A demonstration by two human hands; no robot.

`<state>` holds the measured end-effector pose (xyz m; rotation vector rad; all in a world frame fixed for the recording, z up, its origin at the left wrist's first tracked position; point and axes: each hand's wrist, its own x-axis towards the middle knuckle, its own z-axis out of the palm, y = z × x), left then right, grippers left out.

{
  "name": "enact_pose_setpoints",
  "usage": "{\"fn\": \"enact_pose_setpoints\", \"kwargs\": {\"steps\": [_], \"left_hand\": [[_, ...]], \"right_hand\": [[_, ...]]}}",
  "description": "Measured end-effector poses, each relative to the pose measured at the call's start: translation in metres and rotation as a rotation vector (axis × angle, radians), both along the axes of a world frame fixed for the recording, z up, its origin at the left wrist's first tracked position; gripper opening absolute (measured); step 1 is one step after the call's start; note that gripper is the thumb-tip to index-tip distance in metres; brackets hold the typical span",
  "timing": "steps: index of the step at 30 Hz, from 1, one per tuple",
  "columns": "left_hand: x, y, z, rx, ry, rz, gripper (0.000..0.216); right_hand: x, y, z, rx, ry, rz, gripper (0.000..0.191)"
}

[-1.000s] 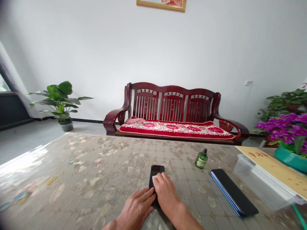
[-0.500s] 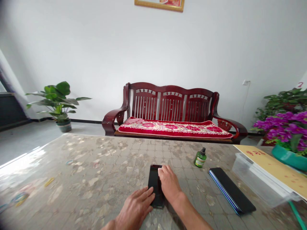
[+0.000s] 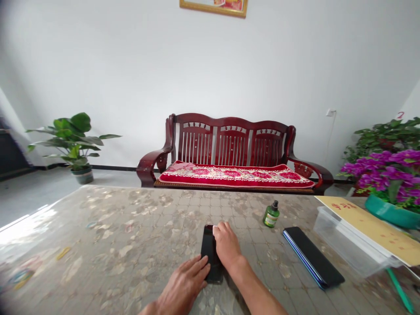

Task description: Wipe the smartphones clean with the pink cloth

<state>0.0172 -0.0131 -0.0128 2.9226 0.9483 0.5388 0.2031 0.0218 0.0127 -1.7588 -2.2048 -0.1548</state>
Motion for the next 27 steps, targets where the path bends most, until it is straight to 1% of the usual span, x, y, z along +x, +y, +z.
{"fn": "enact_pose_setpoints", "kwargs": {"steps": [1, 2, 4, 5, 7, 9, 11, 14, 17, 18, 21, 25, 27], "left_hand": [[0.000, 0.000, 0.000, 0.001, 0.000, -0.005, 0.035], [0.000, 0.001, 0.000, 0.000, -0.002, -0.008, 0.034], [0.000, 0.001, -0.001, -0.007, -0.008, -0.013, 0.032], [0.000, 0.001, -0.002, -0.010, -0.015, -0.011, 0.031], [0.001, 0.002, -0.005, -0.016, -0.031, 0.002, 0.030], [0.002, 0.002, -0.008, -0.021, -0.039, 0.002, 0.030], [0.001, 0.002, -0.010, -0.030, -0.039, -0.007, 0.031], [-0.001, 0.003, -0.012, -0.036, -0.033, -0.016, 0.032], [-0.002, 0.003, -0.012, -0.032, -0.016, -0.023, 0.030], [-0.002, 0.003, -0.011, -0.027, -0.011, -0.026, 0.030], [0.001, 0.003, -0.010, -0.015, -0.026, -0.021, 0.030], [0.006, 0.002, -0.008, -0.012, -0.092, -0.032, 0.026], [0.006, 0.002, -0.007, 0.000, -0.092, -0.031, 0.026]], "right_hand": [[-0.001, 0.001, 0.000, 0.001, 0.001, -0.001, 0.035], [-0.002, -0.001, -0.001, -0.001, 0.001, -0.005, 0.031], [-0.006, -0.010, -0.004, -0.013, -0.002, -0.006, 0.018], [-0.008, -0.016, -0.005, -0.023, -0.003, 0.001, 0.015], [-0.013, -0.026, -0.006, -0.042, 0.005, 0.022, 0.022], [-0.017, -0.028, -0.005, -0.054, 0.021, 0.033, 0.023], [-0.021, -0.020, -0.001, -0.064, 0.033, 0.017, 0.021], [-0.025, 0.002, 0.005, -0.067, 0.037, -0.001, 0.013], [-0.027, 0.017, 0.011, -0.052, 0.037, 0.004, 0.034], [-0.027, 0.017, 0.012, -0.050, 0.036, 0.005, 0.034], [-0.028, 0.001, 0.010, -0.063, 0.026, 0.026, 0.010], [-0.026, -0.027, 0.004, -0.078, 0.059, 0.119, 0.022], [-0.024, -0.028, 0.000, -0.057, 0.069, 0.134, 0.023]]}}
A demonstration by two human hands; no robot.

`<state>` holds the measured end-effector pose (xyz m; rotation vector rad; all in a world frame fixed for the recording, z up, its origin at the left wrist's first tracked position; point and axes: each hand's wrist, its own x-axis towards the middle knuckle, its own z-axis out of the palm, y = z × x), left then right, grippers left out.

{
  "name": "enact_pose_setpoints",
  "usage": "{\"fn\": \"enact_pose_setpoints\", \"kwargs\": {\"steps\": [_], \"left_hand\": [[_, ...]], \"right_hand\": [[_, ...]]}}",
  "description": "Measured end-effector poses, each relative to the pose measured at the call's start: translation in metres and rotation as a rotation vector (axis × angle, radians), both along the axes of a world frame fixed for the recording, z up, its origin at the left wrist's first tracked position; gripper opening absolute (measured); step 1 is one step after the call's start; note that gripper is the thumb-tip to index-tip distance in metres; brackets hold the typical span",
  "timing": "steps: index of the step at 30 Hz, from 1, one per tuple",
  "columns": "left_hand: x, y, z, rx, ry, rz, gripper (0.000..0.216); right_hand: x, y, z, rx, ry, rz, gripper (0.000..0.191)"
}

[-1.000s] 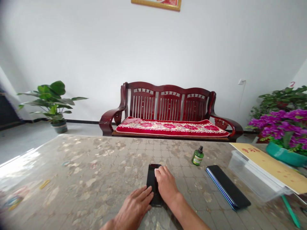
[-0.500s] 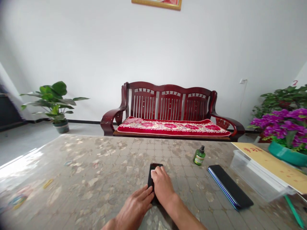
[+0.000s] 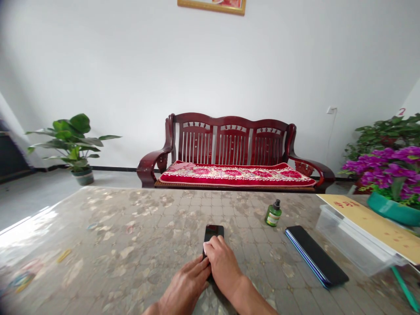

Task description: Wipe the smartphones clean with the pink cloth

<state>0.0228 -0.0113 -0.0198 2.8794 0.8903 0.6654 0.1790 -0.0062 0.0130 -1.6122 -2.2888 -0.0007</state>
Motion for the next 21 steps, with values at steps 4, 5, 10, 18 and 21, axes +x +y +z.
{"fn": "enact_pose_setpoints", "kwargs": {"steps": [4, 5, 10, 18, 21], "left_hand": [[-0.003, 0.001, 0.002, 0.055, 0.066, 0.002, 0.028], [-0.004, 0.001, 0.002, 0.074, 0.083, -0.013, 0.028], [-0.006, 0.003, 0.002, 0.101, 0.097, -0.011, 0.026], [-0.002, 0.000, 0.008, 0.093, 0.134, 0.006, 0.025], [-0.002, 0.000, 0.010, 0.042, 0.127, 0.025, 0.030]], "right_hand": [[0.003, 0.029, -0.002, 0.084, -0.062, -0.074, 0.026], [0.004, 0.038, -0.002, 0.100, -0.076, -0.093, 0.028], [0.008, 0.043, -0.007, 0.145, -0.105, -0.101, 0.027], [0.025, -0.013, -0.021, 0.326, -0.218, -0.021, 0.023], [0.024, -0.005, -0.020, 0.333, -0.228, -0.029, 0.025]]}}
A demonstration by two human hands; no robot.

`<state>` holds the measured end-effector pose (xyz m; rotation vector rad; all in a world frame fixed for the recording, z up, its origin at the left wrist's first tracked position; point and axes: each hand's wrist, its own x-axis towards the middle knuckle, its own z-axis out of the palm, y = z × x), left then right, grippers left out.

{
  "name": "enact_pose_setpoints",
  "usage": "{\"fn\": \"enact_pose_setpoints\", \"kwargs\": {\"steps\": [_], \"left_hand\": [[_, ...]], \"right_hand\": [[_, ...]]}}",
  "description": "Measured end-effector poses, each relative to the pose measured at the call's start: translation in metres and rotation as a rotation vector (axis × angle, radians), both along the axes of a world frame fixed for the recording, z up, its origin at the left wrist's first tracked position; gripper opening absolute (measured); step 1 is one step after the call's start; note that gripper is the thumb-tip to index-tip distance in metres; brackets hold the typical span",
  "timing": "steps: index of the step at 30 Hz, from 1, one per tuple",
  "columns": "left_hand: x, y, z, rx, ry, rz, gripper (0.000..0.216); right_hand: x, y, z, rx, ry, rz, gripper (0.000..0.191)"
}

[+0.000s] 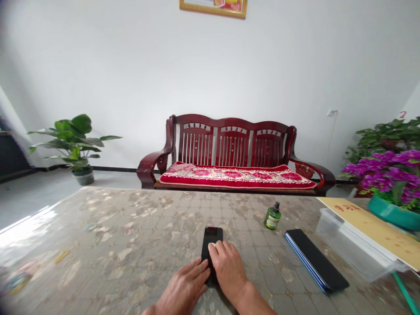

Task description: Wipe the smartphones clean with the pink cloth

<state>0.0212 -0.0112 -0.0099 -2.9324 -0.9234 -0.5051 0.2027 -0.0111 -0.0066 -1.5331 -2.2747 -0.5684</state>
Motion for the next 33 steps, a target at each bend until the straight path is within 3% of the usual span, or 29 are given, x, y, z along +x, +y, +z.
{"fn": "enact_pose_setpoints", "kwargs": {"steps": [6, 16, 26, 33], "left_hand": [[0.000, 0.001, 0.001, -0.044, -0.024, 0.002, 0.030], [0.002, -0.004, -0.002, -0.093, -0.050, 0.041, 0.029], [-0.003, -0.001, 0.002, -0.132, -0.013, 0.012, 0.029], [-0.001, -0.003, 0.001, -0.103, -0.046, 0.018, 0.026]], "right_hand": [[-0.004, 0.015, 0.003, -0.007, 0.022, -0.023, 0.023], [0.005, -0.007, 0.004, 0.042, 0.034, 0.068, 0.021], [0.012, 0.051, -0.003, 0.029, 0.012, -0.018, 0.034], [0.016, -0.012, 0.004, -0.062, 0.077, 0.111, 0.034]]}}
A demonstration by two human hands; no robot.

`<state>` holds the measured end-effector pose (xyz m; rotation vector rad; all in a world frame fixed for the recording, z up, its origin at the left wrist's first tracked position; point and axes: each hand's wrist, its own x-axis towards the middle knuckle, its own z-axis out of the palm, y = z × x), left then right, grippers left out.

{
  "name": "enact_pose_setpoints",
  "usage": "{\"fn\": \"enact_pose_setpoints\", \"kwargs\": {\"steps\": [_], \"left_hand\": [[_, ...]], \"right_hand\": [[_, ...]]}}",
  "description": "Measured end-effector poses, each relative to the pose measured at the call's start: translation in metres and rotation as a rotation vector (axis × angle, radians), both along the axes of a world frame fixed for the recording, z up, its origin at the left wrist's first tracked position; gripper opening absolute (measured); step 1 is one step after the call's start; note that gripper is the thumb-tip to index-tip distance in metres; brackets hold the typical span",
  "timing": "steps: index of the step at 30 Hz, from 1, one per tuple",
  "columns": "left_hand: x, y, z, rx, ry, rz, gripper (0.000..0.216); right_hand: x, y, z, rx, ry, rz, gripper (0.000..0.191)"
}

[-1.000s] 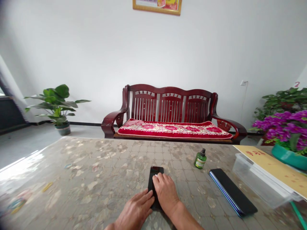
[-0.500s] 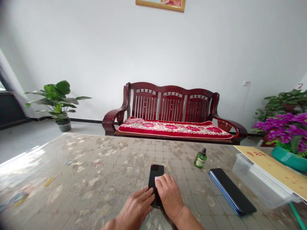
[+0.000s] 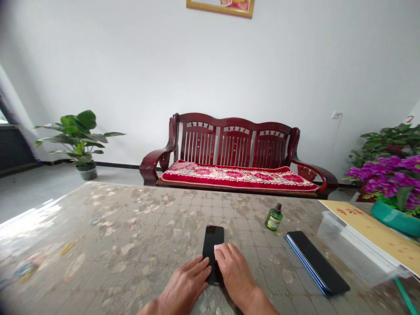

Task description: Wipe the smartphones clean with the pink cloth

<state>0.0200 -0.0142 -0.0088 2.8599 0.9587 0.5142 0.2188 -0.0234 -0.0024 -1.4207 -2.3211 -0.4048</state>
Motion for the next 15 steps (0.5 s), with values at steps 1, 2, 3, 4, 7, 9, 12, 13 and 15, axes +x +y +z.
{"fn": "enact_pose_setpoints", "kwargs": {"steps": [1, 2, 3, 4, 7, 9, 12, 13, 15], "left_hand": [[0.000, 0.000, 0.000, 0.004, -0.001, 0.004, 0.026], [0.000, -0.001, 0.001, 0.007, 0.000, 0.007, 0.027], [0.001, -0.001, 0.001, 0.010, 0.004, 0.008, 0.027], [0.000, -0.001, 0.002, 0.014, 0.007, 0.005, 0.027], [0.000, -0.001, 0.002, 0.035, 0.000, -0.021, 0.027], [-0.001, 0.000, 0.002, 0.043, -0.002, -0.033, 0.028], [-0.001, 0.001, 0.000, 0.032, 0.014, -0.021, 0.030], [-0.001, 0.001, -0.001, 0.028, 0.016, -0.013, 0.030], [0.000, 0.002, -0.003, 0.028, 0.012, -0.007, 0.030]], "right_hand": [[0.001, -0.006, 0.000, -0.009, 0.007, 0.011, 0.035], [0.001, -0.009, 0.001, -0.016, 0.012, 0.012, 0.034], [0.001, -0.008, 0.001, -0.020, 0.014, 0.004, 0.034], [0.001, -0.003, 0.002, -0.019, 0.013, -0.011, 0.032], [-0.003, 0.028, 0.003, 0.017, -0.006, -0.080, 0.029], [-0.006, 0.051, 0.004, 0.026, -0.014, -0.098, 0.031], [-0.010, 0.062, 0.003, 0.018, -0.005, -0.114, 0.033], [-0.010, 0.058, 0.003, 0.012, 0.005, -0.119, 0.032], [-0.011, 0.040, 0.002, -0.015, 0.032, -0.108, 0.030]]}}
